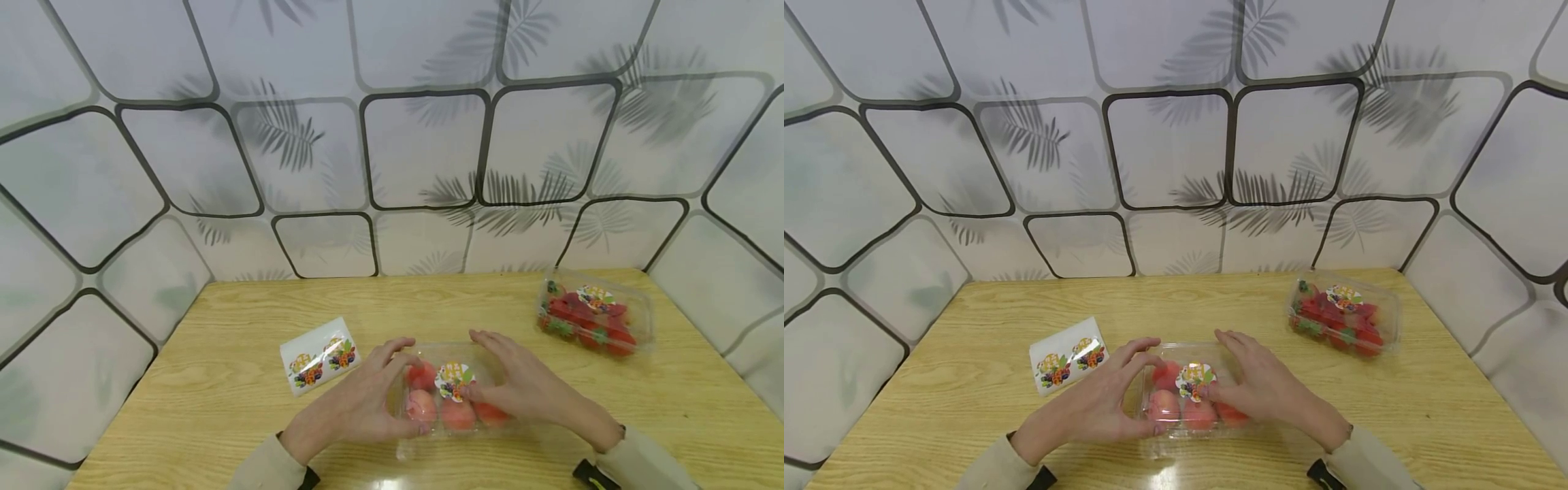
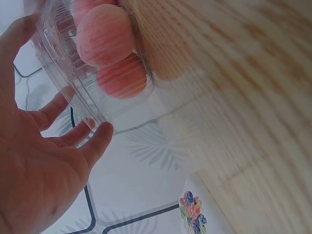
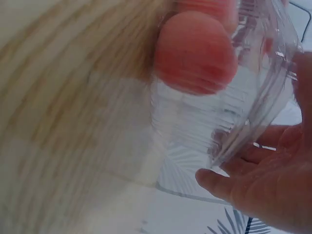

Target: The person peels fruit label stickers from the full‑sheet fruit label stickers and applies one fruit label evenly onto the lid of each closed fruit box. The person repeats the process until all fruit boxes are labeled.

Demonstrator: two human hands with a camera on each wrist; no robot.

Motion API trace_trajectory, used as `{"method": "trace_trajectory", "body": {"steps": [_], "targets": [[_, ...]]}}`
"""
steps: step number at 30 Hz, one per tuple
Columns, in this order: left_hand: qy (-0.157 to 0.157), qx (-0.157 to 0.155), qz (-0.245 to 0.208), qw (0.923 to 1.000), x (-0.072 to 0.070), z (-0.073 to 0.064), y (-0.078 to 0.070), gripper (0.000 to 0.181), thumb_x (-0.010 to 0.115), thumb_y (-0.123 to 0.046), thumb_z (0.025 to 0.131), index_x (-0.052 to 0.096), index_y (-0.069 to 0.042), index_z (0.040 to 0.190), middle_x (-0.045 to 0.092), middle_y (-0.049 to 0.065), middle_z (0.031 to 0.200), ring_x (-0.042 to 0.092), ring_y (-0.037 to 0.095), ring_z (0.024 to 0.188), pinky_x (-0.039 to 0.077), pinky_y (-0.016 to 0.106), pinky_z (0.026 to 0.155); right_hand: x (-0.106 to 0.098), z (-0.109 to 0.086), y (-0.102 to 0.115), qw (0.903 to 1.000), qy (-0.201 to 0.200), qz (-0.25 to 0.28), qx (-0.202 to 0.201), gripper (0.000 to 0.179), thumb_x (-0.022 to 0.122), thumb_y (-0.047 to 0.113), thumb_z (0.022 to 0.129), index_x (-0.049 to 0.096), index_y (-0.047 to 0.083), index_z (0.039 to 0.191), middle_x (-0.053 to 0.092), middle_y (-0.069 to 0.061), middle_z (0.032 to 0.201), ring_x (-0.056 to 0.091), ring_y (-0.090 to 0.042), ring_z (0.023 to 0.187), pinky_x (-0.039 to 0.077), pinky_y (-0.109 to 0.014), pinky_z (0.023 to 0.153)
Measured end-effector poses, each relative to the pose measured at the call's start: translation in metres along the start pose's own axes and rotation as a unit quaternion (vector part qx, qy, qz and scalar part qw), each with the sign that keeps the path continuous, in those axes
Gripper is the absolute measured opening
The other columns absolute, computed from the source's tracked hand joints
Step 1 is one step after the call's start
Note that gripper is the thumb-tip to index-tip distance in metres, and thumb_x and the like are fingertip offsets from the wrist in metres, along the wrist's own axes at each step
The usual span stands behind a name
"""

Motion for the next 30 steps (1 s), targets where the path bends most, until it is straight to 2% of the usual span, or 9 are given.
{"method": "trace_trajectory", "body": {"steps": [7,10,12,14,16,18,24,26,30], "targets": [[0.000,0.003,-0.003,1.0000,0.000,-0.001,0.000,0.072,0.075,-0.065,0.083,0.048,-0.030,0.140,0.028,-0.001,0.165,0.039,0.025,0.147,0.051,0.053,0.105,-0.004,0.008,-0.010,0.9971,-0.047,0.035,0.049,0.065,0.079,0.046,0.088,0.064,0.006,0.137,0.066,-0.017,0.137,0.061,-0.041,0.126,0.050,-0.061,0.101],[0.001,0.004,-0.004,1.0000,0.001,-0.001,0.000,0.072,0.074,-0.066,0.083,0.048,-0.030,0.141,0.028,-0.001,0.165,0.039,0.025,0.147,0.051,0.052,0.104,-0.006,0.009,-0.014,0.9949,-0.058,0.044,0.070,0.054,0.077,0.042,0.091,0.068,0.008,0.132,0.068,-0.016,0.134,0.069,-0.029,0.093,0.055,-0.051,0.089],[0.000,0.005,-0.003,1.0000,0.001,-0.001,0.000,0.073,0.073,-0.066,0.083,0.048,-0.029,0.141,0.028,-0.002,0.165,0.040,0.025,0.146,0.052,0.052,0.104,-0.007,0.010,-0.015,0.9944,-0.062,0.041,0.075,0.050,0.076,0.040,0.093,0.069,0.008,0.130,0.069,-0.017,0.133,0.066,-0.024,0.084,0.054,-0.046,0.085],[-0.003,0.005,-0.001,1.0000,0.000,-0.001,0.000,0.074,0.074,-0.066,0.083,0.048,-0.029,0.141,0.028,-0.002,0.165,0.041,0.025,0.146,0.052,0.051,0.104,-0.007,0.010,-0.014,0.9952,-0.057,0.036,0.070,0.050,0.074,0.039,0.094,0.069,0.006,0.131,0.069,-0.017,0.133,0.068,-0.028,0.086,0.055,-0.047,0.087],[-0.005,0.007,0.000,1.0000,0.000,-0.001,0.000,0.075,0.074,-0.066,0.082,0.048,-0.028,0.141,0.028,-0.002,0.165,0.041,0.024,0.145,0.052,0.051,0.104,-0.006,0.010,-0.011,0.9966,-0.042,0.028,0.065,0.056,0.073,0.042,0.094,0.065,0.005,0.136,0.066,-0.019,0.137,0.068,-0.037,0.111,0.054,-0.055,0.096],[-0.008,0.008,0.002,0.9999,-0.001,-0.001,0.000,0.075,0.075,-0.066,0.082,0.048,-0.028,0.141,0.029,-0.002,0.165,0.042,0.024,0.145,0.052,0.051,0.104,-0.003,0.009,-0.008,0.9980,-0.015,0.015,0.059,0.068,0.072,0.048,0.093,0.059,0.003,0.142,0.061,-0.021,0.143,0.056,-0.045,0.133,0.048,-0.062,0.104],[-0.011,0.008,0.003,0.9999,-0.001,-0.001,0.000,0.074,0.075,-0.066,0.081,0.048,-0.029,0.140,0.029,-0.003,0.164,0.042,0.024,0.145,0.052,0.050,0.104,0.009,0.008,0.001,0.9961,0.057,-0.035,0.057,0.104,0.070,0.071,0.083,0.042,0.001,0.154,0.045,-0.026,0.155,0.046,-0.050,0.140,0.046,-0.068,0.102],[-0.009,0.008,-0.002,0.9999,-0.001,-0.001,0.000,0.074,0.076,-0.064,0.081,0.048,-0.030,0.140,0.029,-0.003,0.164,0.042,0.024,0.145,0.052,0.050,0.104,0.010,0.010,0.001,0.9955,0.055,-0.036,0.068,0.105,0.070,0.074,0.081,0.045,0.001,0.152,0.048,-0.024,0.154,0.048,-0.047,0.139,0.047,-0.066,0.102],[-0.004,0.006,-0.009,0.9999,0.000,-0.001,0.000,0.073,0.076,-0.064,0.082,0.048,-0.029,0.140,0.028,-0.003,0.165,0.041,0.025,0.145,0.052,0.050,0.104,0.006,0.017,-0.003,0.9955,0.027,-0.013,0.090,0.085,0.074,0.065,0.083,0.059,0.002,0.138,0.060,-0.020,0.142,0.056,-0.044,0.131,0.049,-0.062,0.102]]}}
Point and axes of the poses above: each hand's wrist, its own z-axis towards the middle knuckle, its own x-axis out of the palm, y = z × x, the point moved 10 cm from there along z, towards the middle knuckle
